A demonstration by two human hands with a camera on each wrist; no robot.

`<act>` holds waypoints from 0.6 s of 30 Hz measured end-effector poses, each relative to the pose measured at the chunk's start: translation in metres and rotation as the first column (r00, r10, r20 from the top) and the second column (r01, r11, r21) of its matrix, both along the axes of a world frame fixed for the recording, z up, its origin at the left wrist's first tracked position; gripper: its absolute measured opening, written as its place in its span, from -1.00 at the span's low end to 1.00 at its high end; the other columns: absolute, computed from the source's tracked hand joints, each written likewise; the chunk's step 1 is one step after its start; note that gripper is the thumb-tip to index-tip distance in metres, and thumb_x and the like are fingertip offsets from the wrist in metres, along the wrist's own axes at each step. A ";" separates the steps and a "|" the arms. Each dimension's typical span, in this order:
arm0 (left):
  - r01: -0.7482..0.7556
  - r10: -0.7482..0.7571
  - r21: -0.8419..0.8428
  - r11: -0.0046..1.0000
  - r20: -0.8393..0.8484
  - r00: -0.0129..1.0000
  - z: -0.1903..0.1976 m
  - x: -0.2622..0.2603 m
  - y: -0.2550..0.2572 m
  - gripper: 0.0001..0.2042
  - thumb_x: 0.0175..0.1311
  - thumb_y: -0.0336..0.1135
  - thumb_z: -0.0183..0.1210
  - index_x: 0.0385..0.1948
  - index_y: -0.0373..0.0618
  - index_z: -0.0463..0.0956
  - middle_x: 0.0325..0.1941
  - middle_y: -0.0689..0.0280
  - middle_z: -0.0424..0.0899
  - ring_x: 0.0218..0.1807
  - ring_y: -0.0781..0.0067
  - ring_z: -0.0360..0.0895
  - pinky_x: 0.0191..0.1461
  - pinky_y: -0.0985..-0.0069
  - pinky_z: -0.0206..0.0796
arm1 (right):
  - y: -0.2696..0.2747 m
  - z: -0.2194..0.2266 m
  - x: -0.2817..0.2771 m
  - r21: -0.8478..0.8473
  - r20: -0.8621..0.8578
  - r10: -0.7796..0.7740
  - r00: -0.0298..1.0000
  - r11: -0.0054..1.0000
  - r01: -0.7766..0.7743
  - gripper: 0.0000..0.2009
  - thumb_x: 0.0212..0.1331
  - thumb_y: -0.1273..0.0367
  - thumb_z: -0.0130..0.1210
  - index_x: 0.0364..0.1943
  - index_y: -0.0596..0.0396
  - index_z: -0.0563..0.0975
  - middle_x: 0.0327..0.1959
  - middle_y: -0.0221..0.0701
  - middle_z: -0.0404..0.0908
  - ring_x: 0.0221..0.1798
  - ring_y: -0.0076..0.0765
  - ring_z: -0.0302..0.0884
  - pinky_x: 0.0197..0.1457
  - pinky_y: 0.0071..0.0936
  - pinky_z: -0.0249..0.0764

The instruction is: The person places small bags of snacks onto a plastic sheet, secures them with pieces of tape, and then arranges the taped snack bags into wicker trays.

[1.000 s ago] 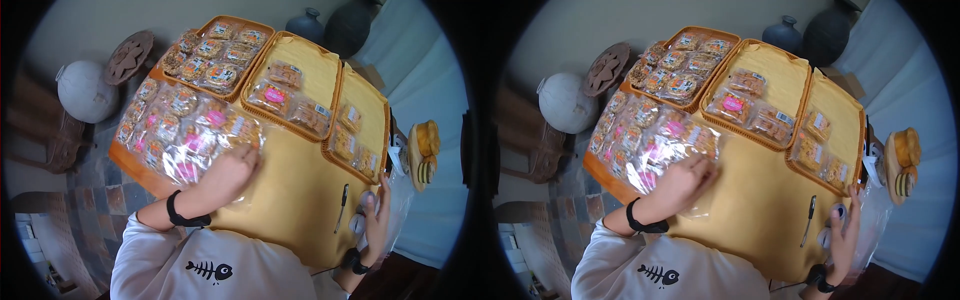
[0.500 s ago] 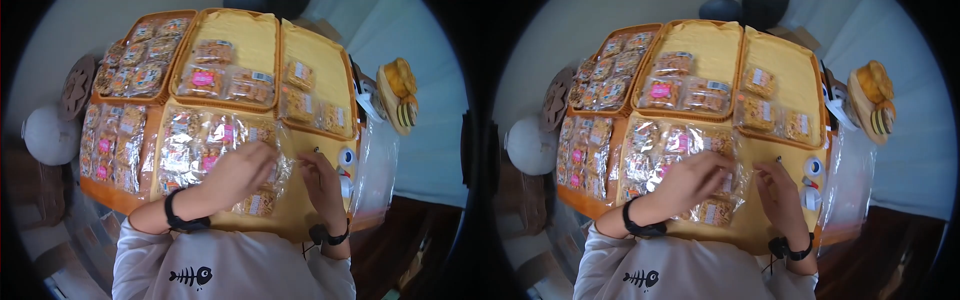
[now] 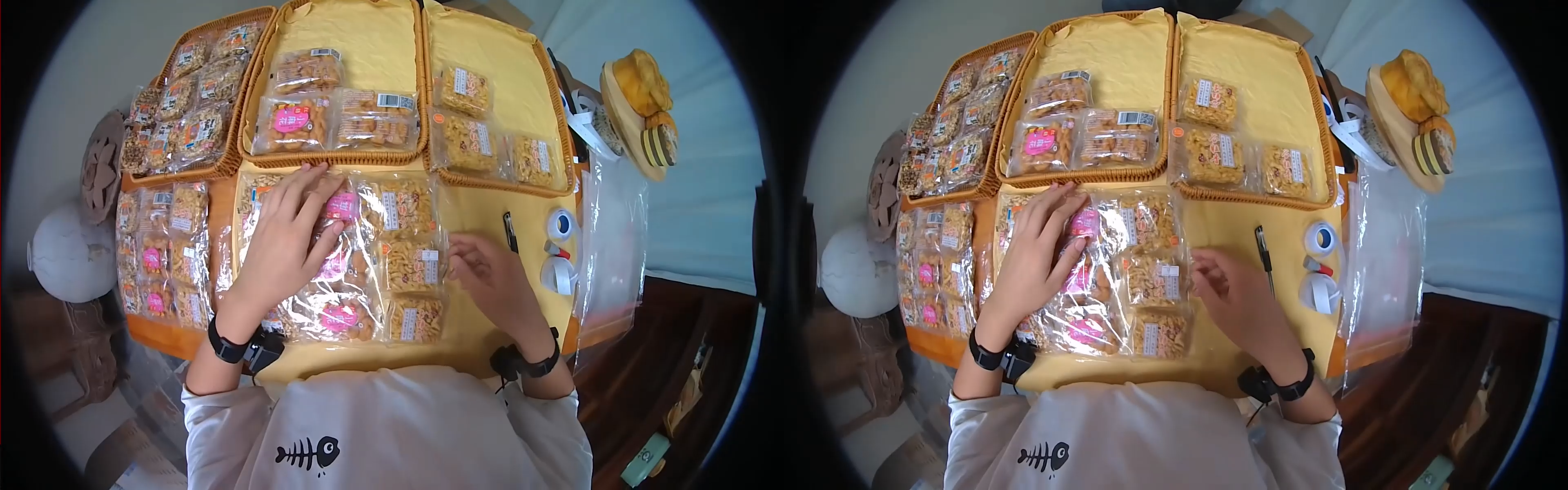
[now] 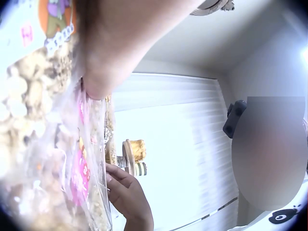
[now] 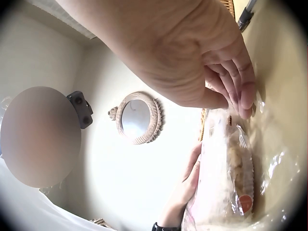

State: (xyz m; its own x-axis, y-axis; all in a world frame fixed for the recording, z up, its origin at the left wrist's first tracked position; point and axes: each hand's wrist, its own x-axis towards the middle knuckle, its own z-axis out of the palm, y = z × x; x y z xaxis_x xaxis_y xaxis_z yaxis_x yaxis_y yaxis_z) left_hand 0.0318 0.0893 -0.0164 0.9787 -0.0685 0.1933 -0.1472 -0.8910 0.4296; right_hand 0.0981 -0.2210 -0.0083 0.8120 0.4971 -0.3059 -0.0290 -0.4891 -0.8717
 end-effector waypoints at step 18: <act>0.243 -0.244 -0.183 0.953 0.020 0.970 0.029 0.000 -0.074 -0.74 0.27 -0.32 0.39 -0.06 -0.12 0.62 0.00 0.20 0.63 0.07 0.10 0.59 0.11 0.23 0.43 | 0.004 -0.005 0.011 0.128 -0.372 0.047 0.927 0.992 0.001 -0.87 0.40 0.41 0.31 -0.11 0.16 0.62 -0.37 -0.65 0.60 -0.35 -0.83 0.44 -0.29 -0.73 0.37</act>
